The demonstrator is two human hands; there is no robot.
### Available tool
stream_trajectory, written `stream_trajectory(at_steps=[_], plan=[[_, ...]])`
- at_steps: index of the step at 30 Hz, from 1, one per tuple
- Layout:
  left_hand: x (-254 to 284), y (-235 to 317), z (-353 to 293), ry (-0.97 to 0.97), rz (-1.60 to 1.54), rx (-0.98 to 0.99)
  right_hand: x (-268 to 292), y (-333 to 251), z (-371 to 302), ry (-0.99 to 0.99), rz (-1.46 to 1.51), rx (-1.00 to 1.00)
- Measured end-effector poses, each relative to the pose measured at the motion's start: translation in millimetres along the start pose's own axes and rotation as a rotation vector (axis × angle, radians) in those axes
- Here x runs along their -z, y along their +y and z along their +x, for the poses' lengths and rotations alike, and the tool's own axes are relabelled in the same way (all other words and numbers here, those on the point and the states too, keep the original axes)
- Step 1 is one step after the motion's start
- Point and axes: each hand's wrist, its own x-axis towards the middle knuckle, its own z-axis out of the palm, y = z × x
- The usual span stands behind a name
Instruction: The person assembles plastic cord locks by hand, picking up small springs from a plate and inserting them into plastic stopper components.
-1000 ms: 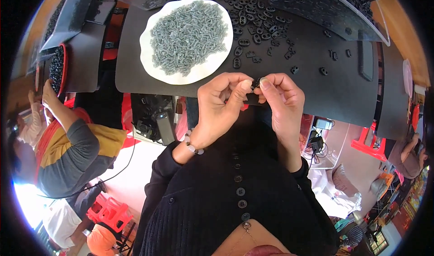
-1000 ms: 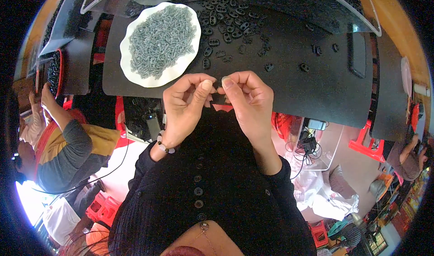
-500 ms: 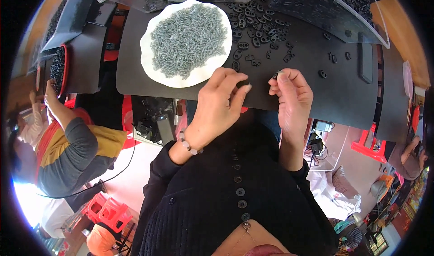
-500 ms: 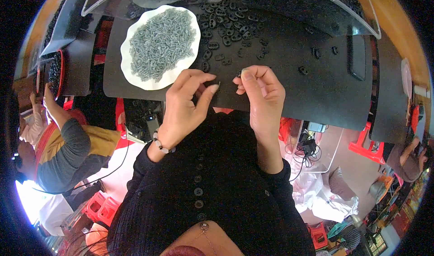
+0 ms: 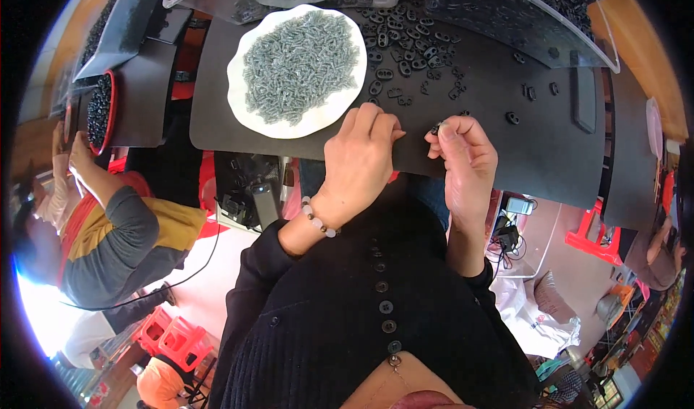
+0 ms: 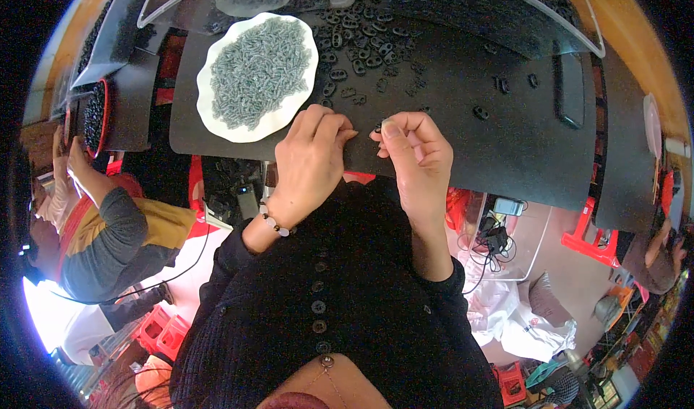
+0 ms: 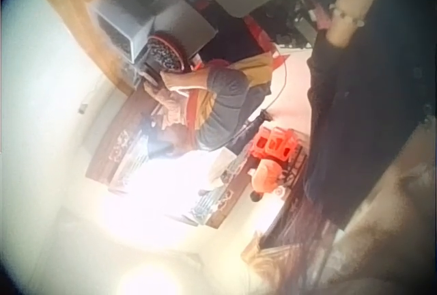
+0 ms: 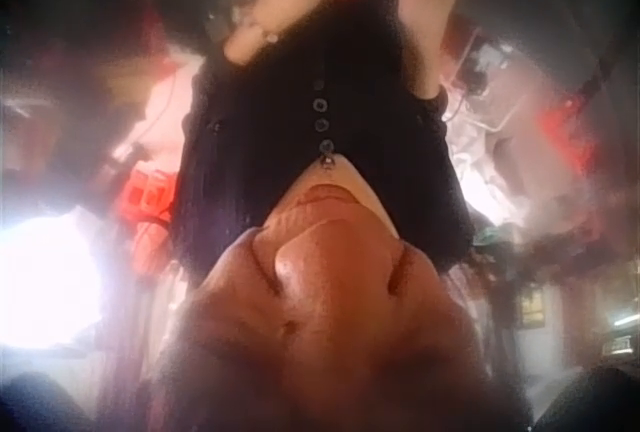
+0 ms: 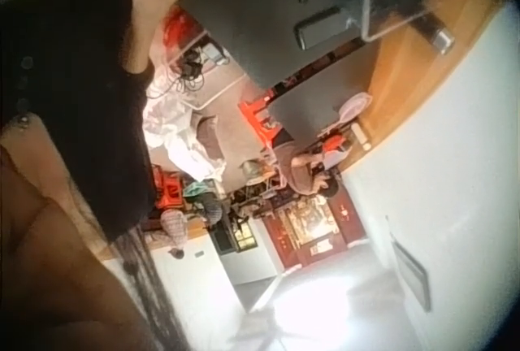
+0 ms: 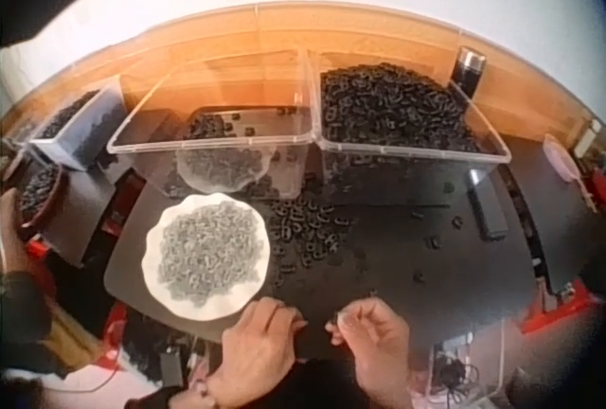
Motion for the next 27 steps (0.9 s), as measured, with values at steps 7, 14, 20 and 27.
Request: stream_trajectory(at_steps=[7,14,20,27], plan=[[10,-1,0,-0.076,-0.326,0.101,-1,-4,-5,-0.005,-0.139,0.011],[13,2,-2,-0.102,-0.495,0.143,-10,-8,-10,-0.052,-0.173,-0.04],[16,5,-3,-0.12,-0.477,0.16,-14,-10,-13,-0.073,-0.171,-0.067],[17,7,-3,-0.136,-0.451,0.172,-13,-5,-12,-0.072,-0.242,-0.051]])
